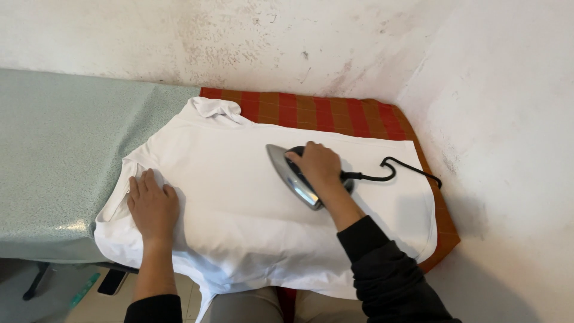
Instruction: The person is ironing a white t-shirt on a table, smoothing out wrinkles and repositioning the garment.
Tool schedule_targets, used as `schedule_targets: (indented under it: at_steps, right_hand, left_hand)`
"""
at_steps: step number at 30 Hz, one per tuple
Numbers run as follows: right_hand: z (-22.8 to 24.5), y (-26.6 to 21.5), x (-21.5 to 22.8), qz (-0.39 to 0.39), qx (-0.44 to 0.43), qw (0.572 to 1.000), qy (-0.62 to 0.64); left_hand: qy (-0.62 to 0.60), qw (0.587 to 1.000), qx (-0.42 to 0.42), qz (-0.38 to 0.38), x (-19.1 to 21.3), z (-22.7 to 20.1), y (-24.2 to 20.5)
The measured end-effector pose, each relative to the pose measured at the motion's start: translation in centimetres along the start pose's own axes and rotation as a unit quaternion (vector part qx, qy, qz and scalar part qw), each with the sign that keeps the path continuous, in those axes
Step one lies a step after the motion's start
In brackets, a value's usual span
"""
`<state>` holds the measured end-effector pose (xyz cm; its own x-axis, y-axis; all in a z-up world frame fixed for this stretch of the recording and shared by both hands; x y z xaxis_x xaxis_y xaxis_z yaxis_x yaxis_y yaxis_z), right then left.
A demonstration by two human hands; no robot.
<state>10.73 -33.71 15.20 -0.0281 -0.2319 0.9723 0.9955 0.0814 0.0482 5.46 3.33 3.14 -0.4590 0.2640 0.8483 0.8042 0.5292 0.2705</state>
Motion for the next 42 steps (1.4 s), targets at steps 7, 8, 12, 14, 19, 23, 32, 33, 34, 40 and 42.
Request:
schedule_targets:
  at_steps: [7,8,12,14,19,23,32,33,34,40,42]
  right_hand:
    - [-14.1,-0.5,2.8,-0.047,-0.148,0.985,-0.069]
    - [-15.7,-0.8,3.1,-0.047,-0.147,0.986,-0.070]
    - [-22.1,-2.2,4.7,-0.076,-0.193,0.973,-0.097]
    - [-24.3,-2.6,5.2,-0.089,-0.205,0.969,-0.103]
    - [-25.8,-3.4,5.7,-0.110,-0.216,0.966,-0.094]
    - [-22.0,-4.5,6.7,-0.063,-0.187,0.977,-0.083]
    - [-20.2,-5.7,5.8,0.018,-0.216,0.974,-0.057]
    - [-20.9,-5.3,6.0,-0.018,-0.222,0.972,-0.070]
    - [-21.6,-5.0,6.2,-0.053,-0.227,0.969,-0.084]
    - [-31.7,1.5,4.7,-0.058,-0.339,0.933,-0.105]
    - [-33.3,3.0,4.7,-0.059,-0.349,0.930,-0.103]
  left_hand:
    - [0.000,1.000,-0.002,-0.016,0.4,-0.3,-0.2]
    - [0.000,1.000,-0.001,-0.016,0.3,-0.2,-0.1]
    - [0.005,1.000,-0.001,-0.017,0.1,0.0,-0.1]
    - [0.006,1.000,-0.001,-0.018,0.1,0.0,0.0]
    - [0.006,1.000,-0.009,-0.019,-0.3,0.2,0.0]
    - [0.008,1.000,-0.003,-0.012,-0.6,0.4,0.2]
    - [0.004,1.000,-0.012,-0.007,0.1,-0.2,-0.1]
    - [0.002,1.000,-0.009,-0.005,0.3,-0.3,-0.2]
    - [-0.001,1.000,-0.005,-0.003,0.4,-0.4,-0.2]
    - [-0.063,0.997,-0.025,-0.020,0.9,-1.0,-0.1]
    - [-0.062,0.998,-0.021,-0.013,0.7,-0.9,0.0]
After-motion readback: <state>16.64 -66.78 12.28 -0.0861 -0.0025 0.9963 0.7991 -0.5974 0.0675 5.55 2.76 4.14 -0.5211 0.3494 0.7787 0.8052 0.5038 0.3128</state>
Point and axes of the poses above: each hand's wrist, its own y-axis towards the middle knuckle, its own x-axis out of the back of the hand, z = x × y, the point moved 7 cm from there along y, towards the middle knuckle, and after that the axes turned 5 degrees about x, right-handed, at the moved point
